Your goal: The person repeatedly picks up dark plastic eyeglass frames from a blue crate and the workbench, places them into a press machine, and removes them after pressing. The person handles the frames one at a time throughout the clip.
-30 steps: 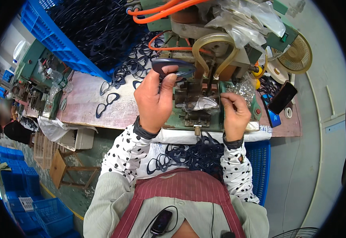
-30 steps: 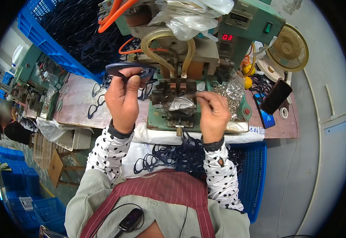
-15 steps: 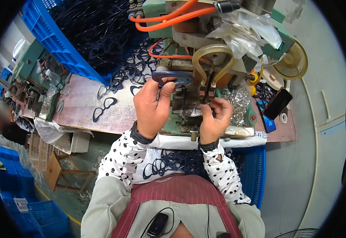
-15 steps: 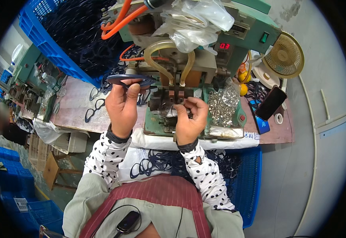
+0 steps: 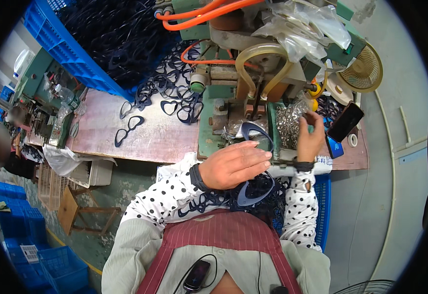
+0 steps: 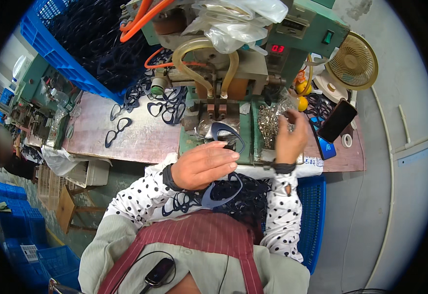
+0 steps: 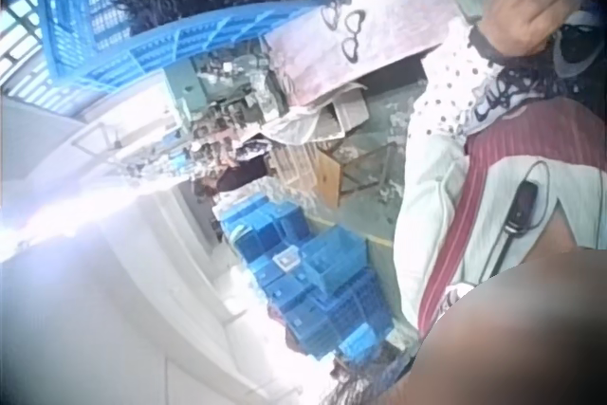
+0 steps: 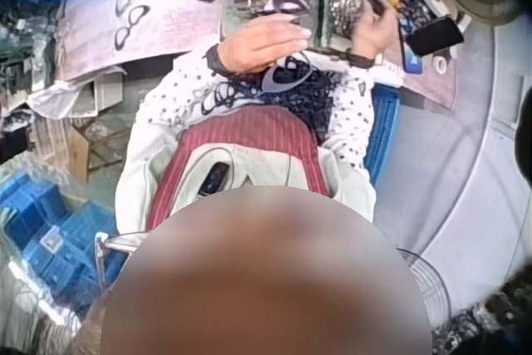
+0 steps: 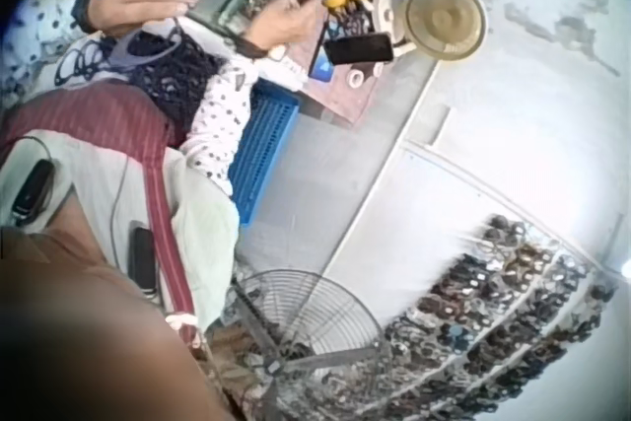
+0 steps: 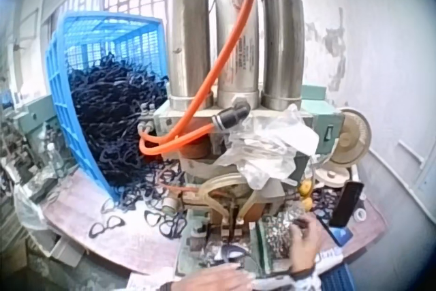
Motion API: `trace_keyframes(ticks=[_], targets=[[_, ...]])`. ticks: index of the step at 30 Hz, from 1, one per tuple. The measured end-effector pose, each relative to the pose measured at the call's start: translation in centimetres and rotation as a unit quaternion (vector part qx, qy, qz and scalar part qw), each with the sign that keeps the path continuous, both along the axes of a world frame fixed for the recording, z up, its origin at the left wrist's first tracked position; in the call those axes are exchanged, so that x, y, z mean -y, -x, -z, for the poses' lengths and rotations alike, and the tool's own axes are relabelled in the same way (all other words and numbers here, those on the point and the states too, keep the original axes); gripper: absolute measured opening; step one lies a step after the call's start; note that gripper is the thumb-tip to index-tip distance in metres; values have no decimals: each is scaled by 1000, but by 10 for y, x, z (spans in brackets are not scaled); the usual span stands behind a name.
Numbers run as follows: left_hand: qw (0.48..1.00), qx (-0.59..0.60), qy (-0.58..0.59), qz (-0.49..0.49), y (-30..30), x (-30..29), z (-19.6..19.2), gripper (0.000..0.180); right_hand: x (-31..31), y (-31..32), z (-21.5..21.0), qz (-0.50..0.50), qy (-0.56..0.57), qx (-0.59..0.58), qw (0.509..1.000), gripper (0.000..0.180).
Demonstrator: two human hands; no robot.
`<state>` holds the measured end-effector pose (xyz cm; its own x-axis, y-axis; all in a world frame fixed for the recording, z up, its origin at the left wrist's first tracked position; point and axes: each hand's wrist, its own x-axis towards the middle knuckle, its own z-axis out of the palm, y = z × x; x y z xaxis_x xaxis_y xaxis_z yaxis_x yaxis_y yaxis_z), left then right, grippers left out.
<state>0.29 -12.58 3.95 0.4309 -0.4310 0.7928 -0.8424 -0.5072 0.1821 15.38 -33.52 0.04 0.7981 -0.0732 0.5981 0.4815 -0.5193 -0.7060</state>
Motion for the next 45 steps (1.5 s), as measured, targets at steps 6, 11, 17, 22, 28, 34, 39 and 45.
trace_keyframes(ticks=[6, 11, 17, 22, 28, 34, 39, 45], targets=[[999, -25, 35, 20, 0, 1, 7, 33, 57, -9, 24, -83, 43, -172, 981, 23], [1000, -18, 20, 5, 0, 2, 8, 33, 56, 12, 33, 6, 354, -135, 925, 30], [999, -25, -22, -40, 11, -2, 4, 34, 35, -16, 51, -34, 183, -139, 973, 17], [978, 34, 60, -198, 18, -62, 46, 35, 51, -16, 72, -3, 106, -69, 992, 11], [614, -233, 5, -754, 58, -223, 123, 33, 42, -13, 66, -8, 116, -49, 992, 12], [613, -272, 33, -741, 87, -292, 153, 19, 34, -5, 63, 6, 207, 68, 976, 11], [752, -132, 94, -639, 75, -277, 155, 14, 38, -5, 65, 31, 204, 19, 978, 11], [806, -111, 308, -493, 34, -168, 78, 20, 25, 3, 43, 60, 76, -57, 994, 10]])
